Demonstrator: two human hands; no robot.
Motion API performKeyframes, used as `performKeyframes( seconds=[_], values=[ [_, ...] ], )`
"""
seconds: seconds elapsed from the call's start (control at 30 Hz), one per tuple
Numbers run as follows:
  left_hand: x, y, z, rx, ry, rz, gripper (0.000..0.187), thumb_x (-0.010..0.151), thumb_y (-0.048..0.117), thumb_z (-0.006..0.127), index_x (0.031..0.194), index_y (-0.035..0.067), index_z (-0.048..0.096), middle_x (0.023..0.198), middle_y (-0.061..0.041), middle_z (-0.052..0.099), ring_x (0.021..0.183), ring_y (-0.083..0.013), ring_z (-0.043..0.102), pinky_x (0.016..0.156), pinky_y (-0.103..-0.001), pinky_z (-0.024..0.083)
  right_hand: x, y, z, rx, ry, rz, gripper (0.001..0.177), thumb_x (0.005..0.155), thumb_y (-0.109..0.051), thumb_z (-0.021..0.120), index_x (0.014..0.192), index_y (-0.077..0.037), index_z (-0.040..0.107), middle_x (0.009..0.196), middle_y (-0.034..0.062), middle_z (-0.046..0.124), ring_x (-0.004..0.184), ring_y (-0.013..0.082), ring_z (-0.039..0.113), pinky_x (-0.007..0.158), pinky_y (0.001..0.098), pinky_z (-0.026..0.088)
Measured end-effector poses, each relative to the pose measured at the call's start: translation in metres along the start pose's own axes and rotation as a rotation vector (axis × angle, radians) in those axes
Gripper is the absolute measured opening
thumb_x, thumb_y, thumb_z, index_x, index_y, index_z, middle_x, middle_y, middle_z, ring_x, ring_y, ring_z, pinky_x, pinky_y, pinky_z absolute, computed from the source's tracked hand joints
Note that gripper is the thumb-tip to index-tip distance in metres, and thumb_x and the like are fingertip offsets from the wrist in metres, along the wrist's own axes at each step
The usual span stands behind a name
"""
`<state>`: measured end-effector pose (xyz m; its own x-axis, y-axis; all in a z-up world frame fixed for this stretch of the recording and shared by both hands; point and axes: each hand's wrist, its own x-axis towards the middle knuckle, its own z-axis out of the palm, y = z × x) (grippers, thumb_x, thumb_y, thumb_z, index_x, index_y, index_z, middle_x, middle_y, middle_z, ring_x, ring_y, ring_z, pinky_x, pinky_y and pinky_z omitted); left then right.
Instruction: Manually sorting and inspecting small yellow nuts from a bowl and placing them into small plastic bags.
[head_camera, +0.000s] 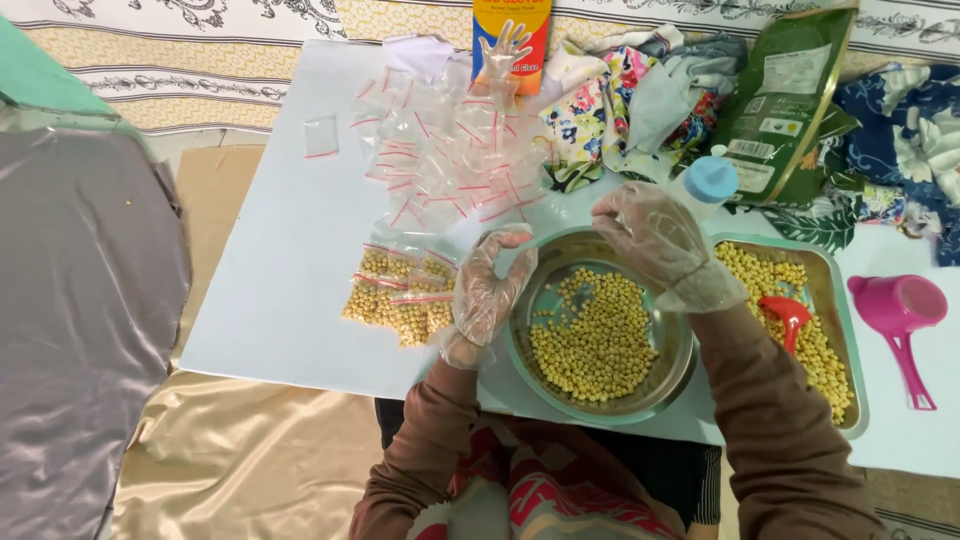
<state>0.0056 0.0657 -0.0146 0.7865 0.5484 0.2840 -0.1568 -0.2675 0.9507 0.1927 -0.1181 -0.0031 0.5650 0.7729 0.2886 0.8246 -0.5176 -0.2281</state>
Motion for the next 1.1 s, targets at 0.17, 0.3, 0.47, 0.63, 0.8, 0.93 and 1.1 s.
performKeyframes(
  seconds=[0.17,0.3,0.47,0.63,0.8,0.93,1.1],
  values=[
    [-0.001,0.001,0.0,0.005,0.047,0.049,0.036,0.085,0.019,0.077,0.119,0.013,0.067,0.122,-0.014,0.069,0.116,-0.0307,0.066,0.102,-0.043,0.053,0.056,0.038,0.057,0.099,-0.19,0.165,0.034,0.095,-0.043,0.068,0.123,-0.025,0.07,0.106,0.0054,0.07,0.106,0.0311,0.067,0.082,0.0478,0.058],
    [-0.001,-0.005,0.005,-0.011,0.091,0.122,0.044,0.087,0.019,0.076,0.129,0.013,0.063,0.125,-0.015,0.066,0.117,-0.0311,0.066,0.1,-0.041,0.053,0.091,0.04,0.075,0.146,-0.39,0.249,0.047,0.096,-0.038,0.072,0.134,-0.011,0.068,0.108,0.016,0.074,0.106,0.038,0.069,0.086,0.0526,0.057],
    [0.0,-0.015,0.007,-0.051,0.138,0.143,0.044,0.089,0.017,0.075,0.13,0.012,0.062,0.125,-0.013,0.064,0.116,-0.028,0.065,0.099,-0.039,0.053,0.094,0.039,0.088,0.188,-0.459,0.301,0.041,0.088,-0.042,0.075,0.119,-0.015,0.075,0.11,0.0165,0.075,0.11,0.039,0.069,0.087,0.0524,0.056],
    [0.0,-0.018,0.007,-0.09,0.216,0.176,0.047,0.088,0.011,0.076,0.131,0.011,0.06,0.126,-0.012,0.063,0.117,-0.0257,0.063,0.098,-0.039,0.053,0.08,0.029,0.061,0.353,-0.377,0.272,0.023,0.093,-0.029,0.073,0.109,-0.013,0.076,0.106,0.016,0.075,0.107,0.0383,0.07,0.088,0.0494,0.056],
    [-0.003,-0.029,0.006,-0.153,0.243,0.218,0.062,0.081,0.011,0.081,0.138,0.008,0.056,0.13,-0.011,0.062,0.123,-0.0234,0.06,0.101,-0.037,0.052,0.044,-0.012,-0.015,0.522,-0.118,0.176,0.024,0.093,-0.026,0.073,0.115,-0.015,0.071,0.112,0.0115,0.073,0.11,0.0283,0.069,0.09,0.0429,0.054],
    [-0.011,-0.024,-0.003,-0.2,0.13,0.299,0.084,0.078,0.019,0.087,0.149,0.005,0.045,0.137,-0.013,0.057,0.131,-0.0245,0.053,0.108,-0.037,0.046,0.001,-0.039,-0.051,0.84,-0.084,0.135,0.02,0.094,-0.017,0.072,0.11,-0.006,0.07,0.099,0.0122,0.071,0.095,0.021,0.067,0.085,0.0374,0.055],
    [-0.028,0.02,-0.001,-0.446,-0.195,0.24,0.1,0.073,0.046,0.09,0.154,0.011,0.042,0.145,-0.014,0.054,0.134,-0.0271,0.049,0.113,-0.047,0.043,-0.052,-0.051,-0.054,1.351,-0.024,0.027,0.007,0.097,-0.005,0.062,0.098,0.001,0.064,0.086,0.0155,0.067,0.086,0.0198,0.065,0.073,0.0328,0.053]
  ],
)
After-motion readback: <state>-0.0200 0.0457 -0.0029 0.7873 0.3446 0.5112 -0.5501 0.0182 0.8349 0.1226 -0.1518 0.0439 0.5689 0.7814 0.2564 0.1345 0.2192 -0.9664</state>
